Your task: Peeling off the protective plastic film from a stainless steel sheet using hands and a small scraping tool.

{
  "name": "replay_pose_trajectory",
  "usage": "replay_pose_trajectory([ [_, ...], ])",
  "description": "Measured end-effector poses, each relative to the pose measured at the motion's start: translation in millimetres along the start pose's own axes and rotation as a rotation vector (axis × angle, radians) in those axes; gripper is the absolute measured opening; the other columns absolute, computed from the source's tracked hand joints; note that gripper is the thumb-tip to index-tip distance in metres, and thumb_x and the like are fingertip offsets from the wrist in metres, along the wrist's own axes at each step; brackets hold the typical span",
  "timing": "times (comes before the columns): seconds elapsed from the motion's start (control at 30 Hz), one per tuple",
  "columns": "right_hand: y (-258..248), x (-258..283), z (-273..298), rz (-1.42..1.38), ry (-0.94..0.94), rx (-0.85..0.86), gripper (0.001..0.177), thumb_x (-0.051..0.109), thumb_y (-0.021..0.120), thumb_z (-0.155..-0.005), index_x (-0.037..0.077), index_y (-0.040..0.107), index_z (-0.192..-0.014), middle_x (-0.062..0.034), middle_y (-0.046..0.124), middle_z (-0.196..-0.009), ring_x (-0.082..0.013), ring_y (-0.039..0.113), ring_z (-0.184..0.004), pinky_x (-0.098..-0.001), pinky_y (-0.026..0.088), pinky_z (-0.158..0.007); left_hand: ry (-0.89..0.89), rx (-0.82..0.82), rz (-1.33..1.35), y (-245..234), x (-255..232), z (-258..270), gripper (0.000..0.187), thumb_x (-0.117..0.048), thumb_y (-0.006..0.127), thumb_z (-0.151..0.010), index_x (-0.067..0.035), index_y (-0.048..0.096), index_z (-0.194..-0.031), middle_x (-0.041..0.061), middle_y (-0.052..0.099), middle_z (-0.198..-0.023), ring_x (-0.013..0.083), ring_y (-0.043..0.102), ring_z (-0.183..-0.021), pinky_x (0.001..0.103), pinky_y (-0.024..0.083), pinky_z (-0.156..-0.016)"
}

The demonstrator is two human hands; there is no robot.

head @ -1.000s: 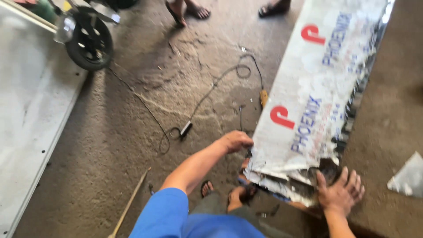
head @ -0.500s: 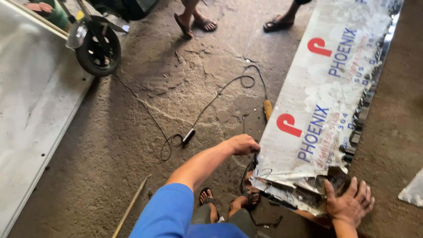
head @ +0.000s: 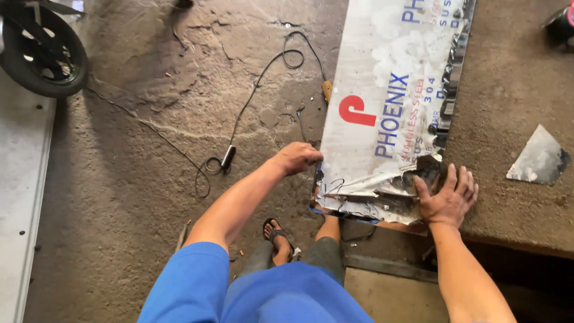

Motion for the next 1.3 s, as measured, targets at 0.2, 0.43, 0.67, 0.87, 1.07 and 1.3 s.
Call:
replay_pose_trajectory([
  [0.2, 2.3, -0.1, -0.9, -0.004, 0.042, 0.058, 0.100, 0.082, 0.036, -0.095, 0.001, 0.048, -0.153, -0.0274, 0.041, -0.158, -0.0418, 0.030, -0.149, -0.0596, 0.013, -0.120, -0.077, 0.087, 0.026, 13.0, 14.4, 10.2, 0.023, -0.035, 0.068, -0.098, -0.018, 0.077, -0.110, 0.010, 0.078, -0.103, 0.0334, 0.073, -0.090, 0.046, 0.055, -0.078],
  [0.43, 1.9, -3.2, -1.3, 0.006, 0.061, 0.081, 0.102, 0.084, 0.033, -0.094, 0.003, 0.046, -0.154, -0.0263, 0.038, -0.159, -0.0407, 0.028, -0.150, -0.0598, 0.012, -0.120, -0.121, 0.043, 0.034, -8.6, -3.5, 1.9, 0.013, -0.025, 0.065, -0.099, -0.014, 0.072, -0.096, 0.008, 0.076, -0.089, 0.0337, 0.069, -0.076, 0.047, 0.050, -0.062],
  [0.67, 0.4, -2.3, -1.7, -0.011, 0.065, 0.073, 0.102, 0.084, 0.036, -0.094, 0.002, 0.048, -0.153, -0.0271, 0.039, -0.159, -0.0412, 0.029, -0.149, -0.0590, 0.012, -0.120, -0.166, -0.020, 0.076, -22.2, -14.9, 6.4, 0.015, -0.024, 0.064, -0.101, -0.013, 0.076, -0.102, 0.006, 0.079, -0.095, 0.0266, 0.071, -0.078, 0.041, 0.058, -0.070],
  [0.87, -10.3, 8.6, 4.4, -0.008, -0.068, -0.068, 0.092, 0.072, 0.053, -0.101, -0.007, 0.057, -0.147, -0.0321, 0.049, -0.150, -0.0482, 0.039, -0.141, -0.0637, 0.021, -0.115, -0.142, -0.151, 0.023, -35.8, -16.2, 15.7, 0.007, -0.005, 0.065, -0.092, -0.010, 0.066, -0.087, 0.008, 0.072, -0.082, 0.0287, 0.066, -0.072, 0.043, 0.052, -0.062],
  [1.07, -10.3, 8.5, 0.5, -0.027, -0.024, -0.012, 0.094, 0.077, 0.045, -0.102, -0.004, 0.053, -0.149, -0.0297, 0.045, -0.152, -0.0469, 0.034, -0.142, -0.0653, 0.019, -0.113, -0.162, -0.234, -0.269, -54.0, -27.8, 31.8, 0.011, -0.015, 0.072, -0.094, -0.011, 0.077, -0.103, 0.006, 0.072, -0.095, 0.0292, 0.058, -0.084, 0.043, 0.048, -0.071],
  [1.3, -10.4, 10.7, -1.1, -0.027, -0.008, 0.027, 0.098, 0.081, 0.036, -0.102, -0.003, 0.049, -0.150, -0.0310, 0.042, -0.153, -0.0473, 0.032, -0.143, -0.0657, 0.016, -0.114, -0.076, -0.004, -0.576, -35.5, -54.5, 13.9, 0.018, -0.005, 0.053, -0.092, -0.012, 0.068, -0.085, 0.007, 0.067, -0.084, 0.0265, 0.057, -0.079, 0.041, 0.047, -0.076],
])
Point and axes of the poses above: each hand's wrist, its own z-axis away from the middle knuckle, its own y-axis out of the palm, x = y × z, the point moved 10 cm from there along -z, towards the middle knuckle
